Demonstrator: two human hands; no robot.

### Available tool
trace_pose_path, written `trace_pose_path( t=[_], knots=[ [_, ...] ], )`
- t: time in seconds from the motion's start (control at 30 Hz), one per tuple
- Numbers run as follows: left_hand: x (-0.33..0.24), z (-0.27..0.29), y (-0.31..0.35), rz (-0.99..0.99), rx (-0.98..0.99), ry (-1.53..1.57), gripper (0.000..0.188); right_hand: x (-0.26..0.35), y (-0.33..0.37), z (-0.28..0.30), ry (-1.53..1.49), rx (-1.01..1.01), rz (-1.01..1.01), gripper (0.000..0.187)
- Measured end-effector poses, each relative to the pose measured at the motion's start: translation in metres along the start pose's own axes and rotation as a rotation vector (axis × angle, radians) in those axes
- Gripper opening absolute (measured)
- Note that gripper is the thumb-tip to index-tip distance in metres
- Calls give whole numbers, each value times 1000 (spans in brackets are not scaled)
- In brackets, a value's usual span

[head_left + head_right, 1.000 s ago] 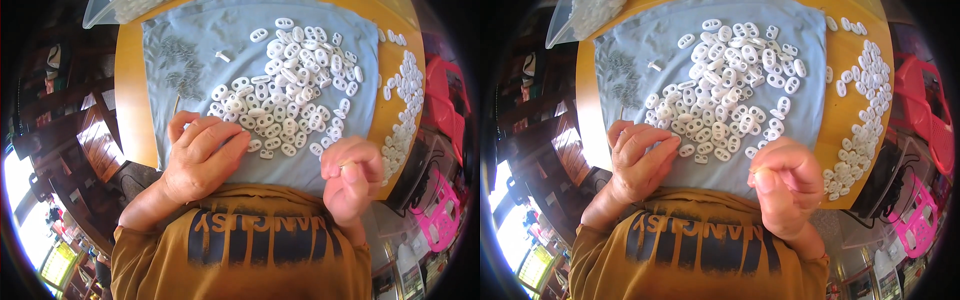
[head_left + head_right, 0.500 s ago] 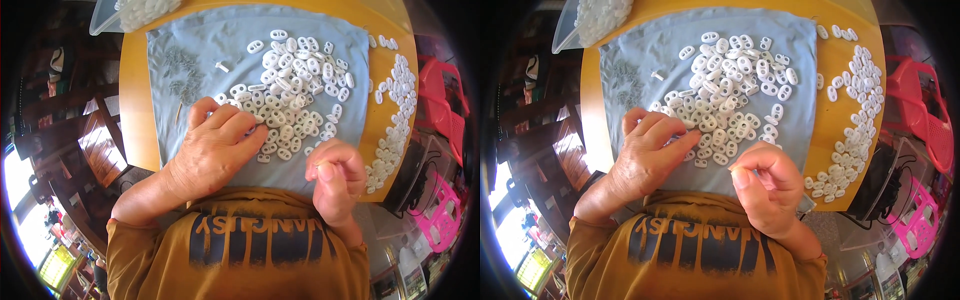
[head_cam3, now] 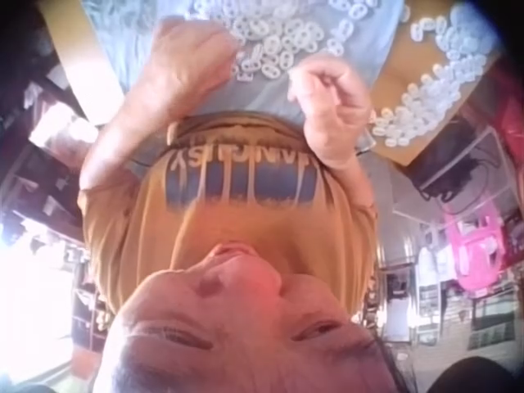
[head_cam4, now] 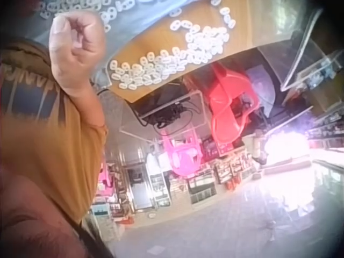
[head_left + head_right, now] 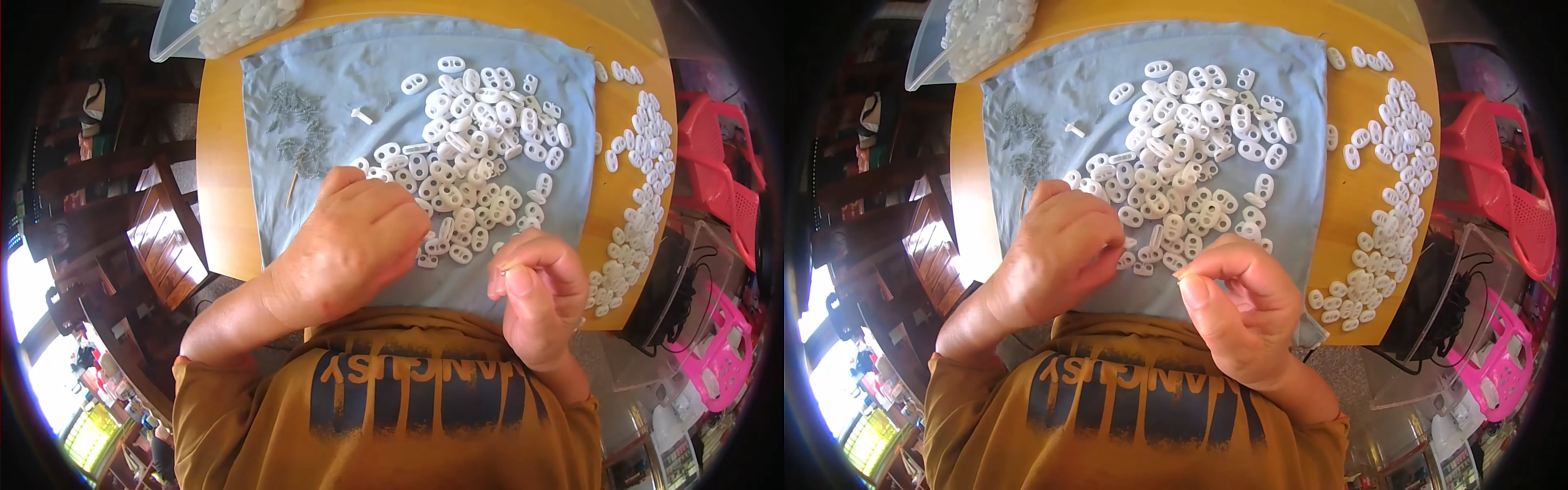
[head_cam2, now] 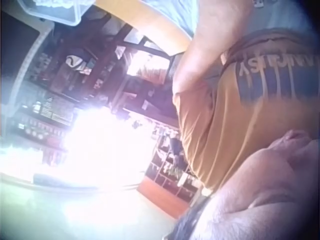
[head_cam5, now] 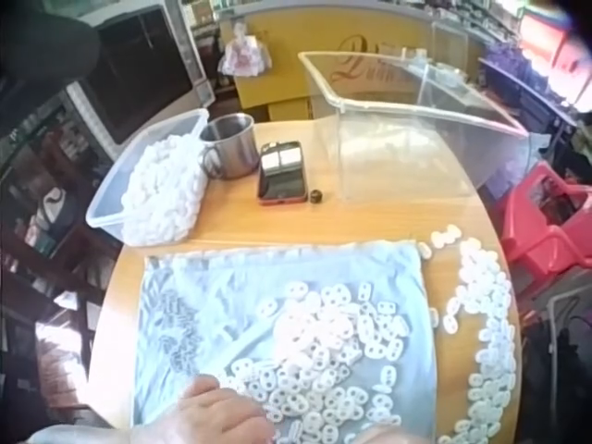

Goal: Assembling small white plastic components by manually inserting metal pins into them.

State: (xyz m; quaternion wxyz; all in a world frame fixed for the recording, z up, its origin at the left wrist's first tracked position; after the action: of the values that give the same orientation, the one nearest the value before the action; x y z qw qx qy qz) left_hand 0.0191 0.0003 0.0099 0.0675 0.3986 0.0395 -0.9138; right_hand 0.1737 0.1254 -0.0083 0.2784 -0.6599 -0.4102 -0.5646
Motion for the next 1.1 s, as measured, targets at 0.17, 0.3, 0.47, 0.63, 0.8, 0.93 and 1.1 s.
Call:
trace_pose_path(
  t=[0.17, 0.3, 0.47, 0.63, 0.8, 0.93, 1.1],
  knots=[
    [-17, -7, 5, 345, -308, 936, 15, 3, -2, -8, -73, -8, -71, 4],
    [-15, -23, 5, 250, -372, 1188, 19, 4, -3, -14, -114, 13, -143, 6],
    [-16, -24, 5, 286, -385, 1242, 18, 3, -5, -18, -123, 28, -145, 8],
    [-16, -25, 5, 286, -393, 1236, 18, 2, -4, -18, -111, 26, -153, 8],
    [-15, -25, 6, 264, -404, 1143, 18, 0, -4, -15, 21, 19, -81, 8],
    [-15, -24, 5, 255, -410, 1123, 17, 1, -4, -15, 75, 1, -82, 7],
    [-15, -24, 4, 248, -442, 1044, 17, 1, -4, -15, 162, -7, -43, 6]
  ],
)
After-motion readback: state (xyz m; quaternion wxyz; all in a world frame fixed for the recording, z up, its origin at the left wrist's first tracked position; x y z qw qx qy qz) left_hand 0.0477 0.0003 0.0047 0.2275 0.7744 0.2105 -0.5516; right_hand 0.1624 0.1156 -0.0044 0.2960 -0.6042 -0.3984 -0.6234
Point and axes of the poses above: each hand's wrist, its own y-axis away from the middle knuckle, its own z-axis out of the back of the hand, x = y × z, the point moved 2 cm from there along -y, towards the middle knuckle, and after that the axes turned 12 degrees about y, right-handed, at the moved point
